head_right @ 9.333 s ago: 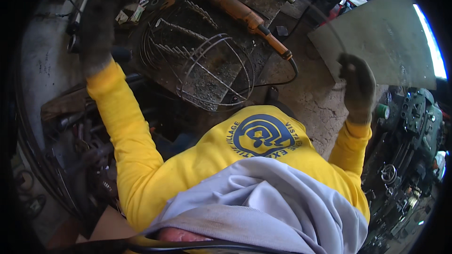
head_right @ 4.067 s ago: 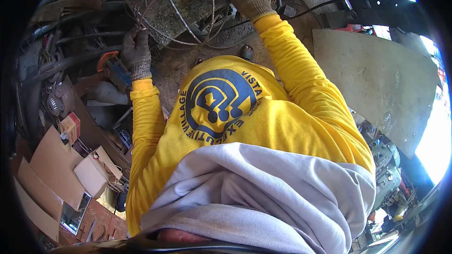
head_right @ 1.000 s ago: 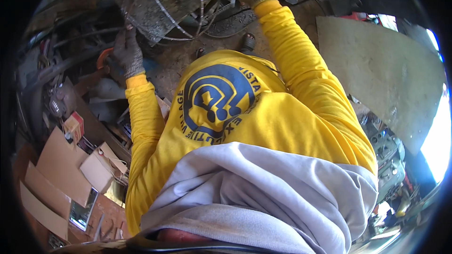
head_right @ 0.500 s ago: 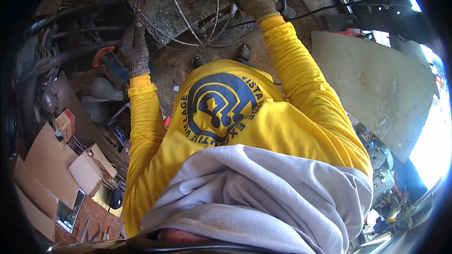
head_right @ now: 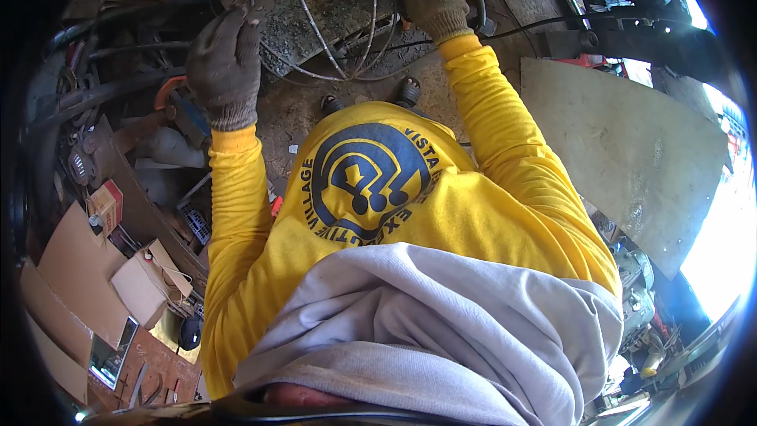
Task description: The person welds sections of a wire frame together on a workbench using a welding rod, joining metal pieces at multiple points while another person works in the background.
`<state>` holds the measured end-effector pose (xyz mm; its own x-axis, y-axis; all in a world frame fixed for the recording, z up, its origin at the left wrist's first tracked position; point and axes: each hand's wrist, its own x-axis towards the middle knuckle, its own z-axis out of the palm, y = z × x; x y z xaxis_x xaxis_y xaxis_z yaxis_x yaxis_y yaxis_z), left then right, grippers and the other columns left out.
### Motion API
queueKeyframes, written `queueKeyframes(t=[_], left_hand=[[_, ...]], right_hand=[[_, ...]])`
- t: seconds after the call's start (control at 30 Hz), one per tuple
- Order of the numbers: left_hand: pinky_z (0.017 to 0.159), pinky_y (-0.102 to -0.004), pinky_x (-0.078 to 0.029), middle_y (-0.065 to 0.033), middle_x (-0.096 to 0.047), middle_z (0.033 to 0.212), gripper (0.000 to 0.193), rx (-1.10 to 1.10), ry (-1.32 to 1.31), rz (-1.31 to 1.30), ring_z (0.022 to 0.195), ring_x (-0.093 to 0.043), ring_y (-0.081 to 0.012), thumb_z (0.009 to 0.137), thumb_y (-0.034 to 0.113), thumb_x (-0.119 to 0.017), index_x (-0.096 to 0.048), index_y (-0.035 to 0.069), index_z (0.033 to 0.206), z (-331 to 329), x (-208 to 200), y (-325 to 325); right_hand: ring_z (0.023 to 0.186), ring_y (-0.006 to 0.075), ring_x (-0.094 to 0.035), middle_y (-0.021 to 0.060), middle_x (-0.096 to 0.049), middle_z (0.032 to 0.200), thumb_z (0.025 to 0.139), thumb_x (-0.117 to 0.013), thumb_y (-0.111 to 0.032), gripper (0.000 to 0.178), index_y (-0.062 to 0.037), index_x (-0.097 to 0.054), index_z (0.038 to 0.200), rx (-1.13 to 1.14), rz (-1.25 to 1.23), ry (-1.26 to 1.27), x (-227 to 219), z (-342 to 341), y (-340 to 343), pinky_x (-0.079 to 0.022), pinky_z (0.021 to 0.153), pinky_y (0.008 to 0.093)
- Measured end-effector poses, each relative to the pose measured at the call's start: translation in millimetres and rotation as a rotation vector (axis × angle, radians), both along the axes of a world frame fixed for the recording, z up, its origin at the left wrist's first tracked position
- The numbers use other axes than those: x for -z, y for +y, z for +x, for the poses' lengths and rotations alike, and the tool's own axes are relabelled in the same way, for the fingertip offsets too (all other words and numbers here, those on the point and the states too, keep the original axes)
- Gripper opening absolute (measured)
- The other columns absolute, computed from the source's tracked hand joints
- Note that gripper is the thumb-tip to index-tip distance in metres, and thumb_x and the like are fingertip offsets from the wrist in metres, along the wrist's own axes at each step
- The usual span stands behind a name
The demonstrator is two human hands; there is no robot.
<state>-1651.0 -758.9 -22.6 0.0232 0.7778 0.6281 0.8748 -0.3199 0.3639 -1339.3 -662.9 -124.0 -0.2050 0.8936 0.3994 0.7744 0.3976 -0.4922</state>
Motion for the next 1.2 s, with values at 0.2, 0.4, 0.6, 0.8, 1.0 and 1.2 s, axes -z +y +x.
queueKeyframes(t=[0.2, 0.4, 0.6, 0.8, 1.0, 1.2], left_hand=[[0.08, -0.038, -0.057, -0.0125, -0.074, 0.1, 0.021, -0.03, 0.209, -0.001, 0.089, -0.072, -0.0305, 0.088, 0.022, -0.075, -0.076, 0.009, 0.105, 6, 2, 15], [0.08, -0.0378, -0.057, -0.0125, -0.074, 0.1, 0.02, -0.034, 0.143, -0.06, 0.09, -0.072, -0.0295, 0.087, 0.018, -0.077, -0.076, 0.01, 0.104, 1, 8, 20], [0.08, -0.0383, -0.057, -0.0134, -0.074, 0.1, 0.021, -0.027, 0.141, -0.067, 0.09, -0.071, -0.03, 0.086, 0.016, -0.077, -0.076, 0.01, 0.106, 0, 11, 20], [0.081, -0.038, -0.056, -0.0134, -0.073, 0.1, 0.02, 0.018, 0.099, -0.016, 0.091, -0.071, -0.0293, 0.086, 0.015, -0.077, -0.076, 0.01, 0.106, -3, 14, 22], [0.081, -0.0375, -0.057, -0.0133, -0.073, 0.1, 0.022, 0.015, 0.11, -0.05, 0.091, -0.071, -0.0293, 0.085, 0.016, -0.079, -0.076, 0.01, 0.106, -1, 8, 21], [0.08, -0.0373, -0.057, -0.0135, -0.073, 0.099, 0.022, -0.006, 0.111, -0.063, 0.091, -0.071, -0.0294, 0.085, 0.017, -0.079, -0.077, 0.011, 0.106, -1, 9, 20]], right_hand=[[0.102, 0.03, -0.066, 0.0061, -0.074, 0.103, 0.087, -0.071, -0.04, 0.033, -0.0204, -0.076, 0.112, -0.014, -0.111, 0.095, -4, 0, -2, -0.05, 0.093, 0.0415], [0.099, 0.0292, -0.067, 0.0068, -0.075, 0.1, 0.085, -0.073, -0.039, 0.031, -0.0197, -0.077, 0.11, -0.001, -0.069, 0.142, -1, -2, -2, -0.052, 0.091, 0.0399], [0.089, 0.0282, -0.069, 0.0073, -0.075, 0.091, 0.086, -0.074, -0.037, 0.029, -0.018, -0.078, 0.107, -0.021, -0.057, 0.132, -8, -2, -3, -0.054, 0.083, 0.0386], [0.093, 0.0278, -0.07, 0.0078, -0.075, 0.095, 0.086, -0.075, -0.036, 0.028, -0.0173, -0.078, 0.107, -0.009, -0.093, 0.141, -2, -3, -2, -0.054, 0.083, 0.0384], [0.094, 0.0289, -0.07, 0.008, -0.076, 0.098, 0.087, -0.074, -0.035, 0.028, -0.0169, -0.078, 0.107, -0.028, 0.014, 0.098, -1, -1, -1, -0.054, 0.085, 0.0389], [0.092, 0.0301, -0.069, 0.0086, -0.075, 0.096, 0.086, -0.075, -0.034, 0.027, -0.0172, -0.078, 0.107, -0.009, -0.014, 0.111, -8, -3, -4, -0.054, 0.083, 0.0399]])
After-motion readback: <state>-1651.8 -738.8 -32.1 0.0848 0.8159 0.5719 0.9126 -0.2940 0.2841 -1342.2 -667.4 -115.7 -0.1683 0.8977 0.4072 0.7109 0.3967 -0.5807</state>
